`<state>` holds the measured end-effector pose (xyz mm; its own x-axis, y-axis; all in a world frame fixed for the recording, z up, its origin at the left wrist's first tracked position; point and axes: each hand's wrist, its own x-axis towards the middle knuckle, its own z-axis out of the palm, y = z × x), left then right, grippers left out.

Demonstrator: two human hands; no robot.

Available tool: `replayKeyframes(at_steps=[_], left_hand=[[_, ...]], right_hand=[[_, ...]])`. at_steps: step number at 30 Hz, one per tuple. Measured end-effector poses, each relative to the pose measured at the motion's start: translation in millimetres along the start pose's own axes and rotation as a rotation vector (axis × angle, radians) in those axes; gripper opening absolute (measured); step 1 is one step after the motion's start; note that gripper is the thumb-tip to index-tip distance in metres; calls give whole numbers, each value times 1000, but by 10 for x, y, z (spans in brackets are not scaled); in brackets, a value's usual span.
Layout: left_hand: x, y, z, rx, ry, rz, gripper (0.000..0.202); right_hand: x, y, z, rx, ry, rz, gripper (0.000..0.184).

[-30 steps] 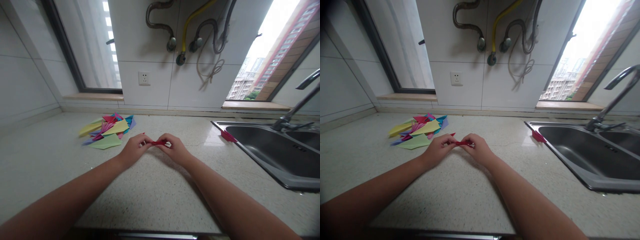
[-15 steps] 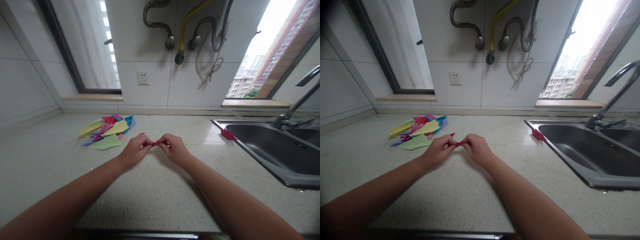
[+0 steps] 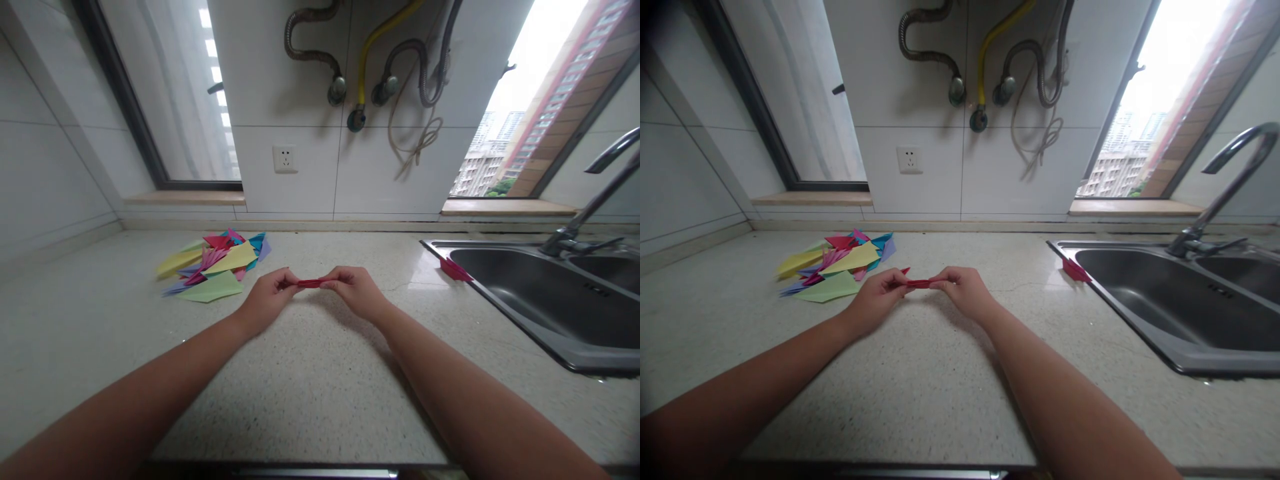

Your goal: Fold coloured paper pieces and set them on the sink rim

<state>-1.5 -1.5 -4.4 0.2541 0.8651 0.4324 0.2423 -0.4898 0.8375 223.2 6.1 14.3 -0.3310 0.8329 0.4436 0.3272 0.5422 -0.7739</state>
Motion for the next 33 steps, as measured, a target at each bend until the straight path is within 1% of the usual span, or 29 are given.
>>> replayKeyframes(at_steps=[3,6,7,10,11,13,15,19,23,26,29,33], left_hand=[[10,-10,-16,-32,-10,-31,17],[4,10,-7,-74,-40,-76,19],[-1,25,2,-105,-55,-100,24],[-15,85,41,-233,-106,-179,46],[-18,104,53,-263,-122,-201,48],[-20,131,67,-290,-129,-234,41],[-18,136,66,-301,-113,-250,32],[-4,98,34,-298,-96,-221,25],[27,63,1,-110,-71,-72,18],[42,71,-10,-61,-53,10,16],[37,88,-12,-74,-45,11,17],[10,73,-2,-37,-53,-30,20]], right_hand=[[2,-6,-16,-7,-43,-6,9],[2,-14,-33,-6,-49,3,10],[2,-16,-36,-2,-45,9,10],[-2,-22,-34,49,-46,42,11],[-3,-23,-28,72,-53,56,12],[-7,-22,-8,123,-71,86,14],[-10,-20,17,177,-91,115,15],[-6,-4,57,287,-110,150,16],[11,19,65,284,-110,107,15],[20,18,59,235,-99,59,13],[19,3,59,206,-81,12,10],[7,2,64,152,-49,2,9]])
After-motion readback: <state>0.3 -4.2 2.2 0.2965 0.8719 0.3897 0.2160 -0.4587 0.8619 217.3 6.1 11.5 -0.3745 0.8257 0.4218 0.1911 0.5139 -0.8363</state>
